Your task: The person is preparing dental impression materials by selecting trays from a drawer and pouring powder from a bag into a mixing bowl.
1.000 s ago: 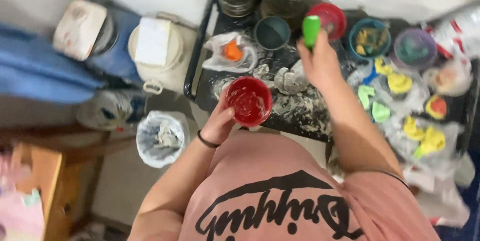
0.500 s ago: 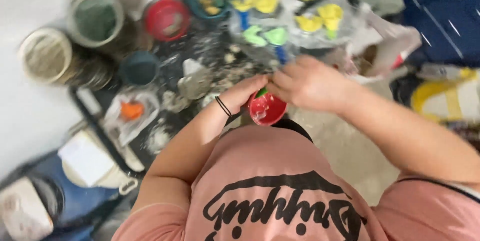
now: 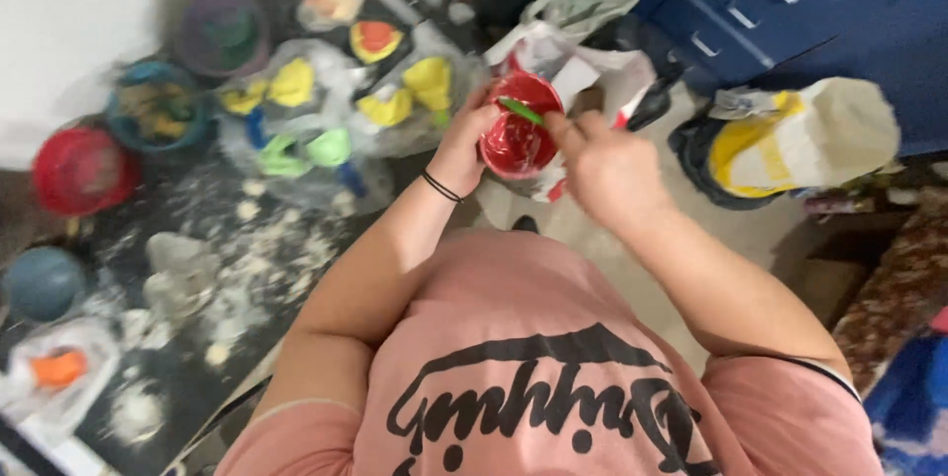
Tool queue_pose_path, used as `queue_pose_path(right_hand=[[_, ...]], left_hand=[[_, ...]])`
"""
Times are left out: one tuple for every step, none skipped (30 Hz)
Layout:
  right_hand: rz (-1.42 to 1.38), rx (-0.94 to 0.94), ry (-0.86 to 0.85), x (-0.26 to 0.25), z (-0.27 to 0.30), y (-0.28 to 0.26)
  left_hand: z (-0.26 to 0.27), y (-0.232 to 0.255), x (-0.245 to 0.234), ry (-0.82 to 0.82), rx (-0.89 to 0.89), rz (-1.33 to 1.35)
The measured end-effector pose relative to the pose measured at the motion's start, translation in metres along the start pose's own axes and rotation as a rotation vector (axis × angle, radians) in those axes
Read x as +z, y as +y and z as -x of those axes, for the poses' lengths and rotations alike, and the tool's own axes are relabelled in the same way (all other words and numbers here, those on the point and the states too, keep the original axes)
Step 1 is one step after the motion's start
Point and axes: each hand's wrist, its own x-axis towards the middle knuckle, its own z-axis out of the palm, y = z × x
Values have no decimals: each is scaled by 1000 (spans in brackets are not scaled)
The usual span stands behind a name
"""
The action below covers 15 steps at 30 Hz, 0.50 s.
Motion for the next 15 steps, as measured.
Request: queue_pose_path(right_hand=[[-24, -30, -62, 10, 4, 9], [-48, -60, -124, 19, 8, 19], [-44, -62, -124, 21, 8, 41], [-135, -18, -172, 24, 8, 63], [-230, 28, -223, 27, 10, 81], [-229, 29, -227, 43, 6, 97], [-201, 78, -228, 57, 8, 109], [-172, 126, -230, 71, 10, 119], [-178, 124, -238, 71, 17, 116], [-273, 109, -275, 70, 23, 112], [-358, 97, -293, 70, 22, 112], [-352, 100, -283, 75, 16, 128], [-279, 152, -279, 78, 16, 140], [-205, 203, -274, 82, 16, 151], [-206, 208, -284, 84, 17, 147]], left_hand=[[-18, -15, 6, 40, -45, 24], [-37, -29, 12, 79, -90, 48], [-52, -41, 18, 77, -87, 51], [-66, -53, 22, 120, -125, 73], [-77, -65, 26, 163, -168, 95], [-87, -56, 53, 163, -170, 98], [-87, -49, 80, 222, -219, 160], [-87, -41, 107, 281, -267, 221], [-94, -55, 101, 289, -273, 223], [-100, -67, 94, 323, -312, 216], [-117, -75, 87, 339, -337, 202], [-122, -61, 101, 330, -331, 198], [-121, -50, 116, 309, -309, 184], [-119, -38, 129, 289, -286, 170], [-133, -65, 111, 290, -296, 174]])
